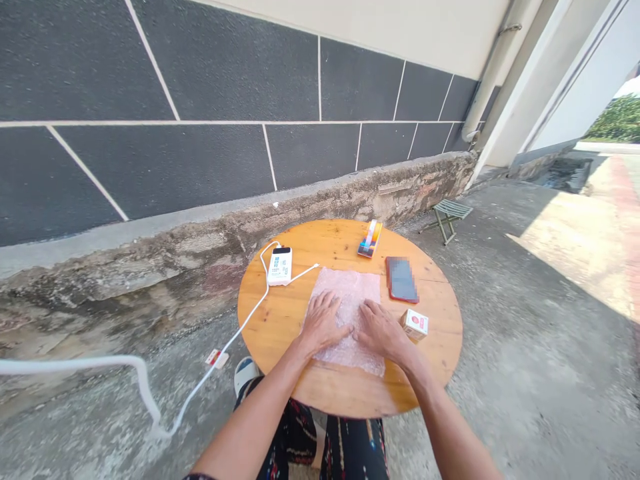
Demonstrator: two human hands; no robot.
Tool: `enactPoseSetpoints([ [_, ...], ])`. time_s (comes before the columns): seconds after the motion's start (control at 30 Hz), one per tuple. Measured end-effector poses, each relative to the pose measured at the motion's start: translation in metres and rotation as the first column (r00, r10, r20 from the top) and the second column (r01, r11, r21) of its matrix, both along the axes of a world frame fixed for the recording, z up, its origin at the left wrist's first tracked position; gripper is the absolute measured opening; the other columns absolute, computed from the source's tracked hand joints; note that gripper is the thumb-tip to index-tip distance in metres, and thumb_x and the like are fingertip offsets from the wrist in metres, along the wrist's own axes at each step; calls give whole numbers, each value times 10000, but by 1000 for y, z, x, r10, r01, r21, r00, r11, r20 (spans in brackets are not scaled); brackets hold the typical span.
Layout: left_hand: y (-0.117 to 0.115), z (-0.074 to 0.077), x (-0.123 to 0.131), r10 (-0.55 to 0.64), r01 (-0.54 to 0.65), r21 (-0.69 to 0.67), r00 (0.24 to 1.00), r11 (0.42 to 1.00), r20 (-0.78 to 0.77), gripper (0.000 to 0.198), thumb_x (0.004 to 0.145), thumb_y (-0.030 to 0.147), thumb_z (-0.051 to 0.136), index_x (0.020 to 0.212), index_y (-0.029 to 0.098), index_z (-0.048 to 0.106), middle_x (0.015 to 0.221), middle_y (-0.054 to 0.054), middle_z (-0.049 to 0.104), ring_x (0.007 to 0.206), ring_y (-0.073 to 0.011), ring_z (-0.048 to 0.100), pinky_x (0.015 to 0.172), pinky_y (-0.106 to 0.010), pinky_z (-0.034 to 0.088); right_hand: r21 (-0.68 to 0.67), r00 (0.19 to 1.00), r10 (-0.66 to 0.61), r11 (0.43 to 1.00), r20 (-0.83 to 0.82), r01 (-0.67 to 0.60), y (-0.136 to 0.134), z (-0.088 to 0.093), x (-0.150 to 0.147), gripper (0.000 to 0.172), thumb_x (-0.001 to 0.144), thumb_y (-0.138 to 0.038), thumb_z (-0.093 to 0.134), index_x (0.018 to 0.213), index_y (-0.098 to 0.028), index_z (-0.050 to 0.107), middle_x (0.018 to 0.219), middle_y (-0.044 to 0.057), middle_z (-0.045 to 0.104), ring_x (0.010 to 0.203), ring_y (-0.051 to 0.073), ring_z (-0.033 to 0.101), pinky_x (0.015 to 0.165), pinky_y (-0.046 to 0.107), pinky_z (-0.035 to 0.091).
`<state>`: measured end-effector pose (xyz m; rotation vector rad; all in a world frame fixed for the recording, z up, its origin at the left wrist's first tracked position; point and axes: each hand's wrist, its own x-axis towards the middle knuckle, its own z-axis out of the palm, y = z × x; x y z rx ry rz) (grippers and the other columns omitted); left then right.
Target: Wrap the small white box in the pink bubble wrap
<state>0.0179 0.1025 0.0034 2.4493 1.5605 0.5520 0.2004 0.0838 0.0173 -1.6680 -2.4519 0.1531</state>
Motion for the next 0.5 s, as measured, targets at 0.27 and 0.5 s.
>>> enactPoseSetpoints([
  [0.27, 8, 6, -13, -109, 108, -102, 994, 989, -4, 808, 650, 475, 657, 1356, 191, 386, 1461, -103, 327, 1369, -276, 233, 1126, -416, 207, 65, 999, 0, 998, -40, 2, -7, -23, 8, 608, 839, -391, 518, 1348, -79, 401, 1428, 190, 360, 1335, 283, 309, 1081, 431, 286],
  [0.5, 1, 22, -44, -164, 152, -171, 985, 973, -56, 852, 644, 484, 670, 1388, 232, 338, 1474, -95, 314, 1376, -279, 226, 1130, -484, 127, 168, 994, 17, 986, -106, 1, -16, -37, 10, 608, 889, -439, 429, 1373, -74, 383, 1448, 183, 340, 1362, 276, 256, 1093, 458, 261],
])
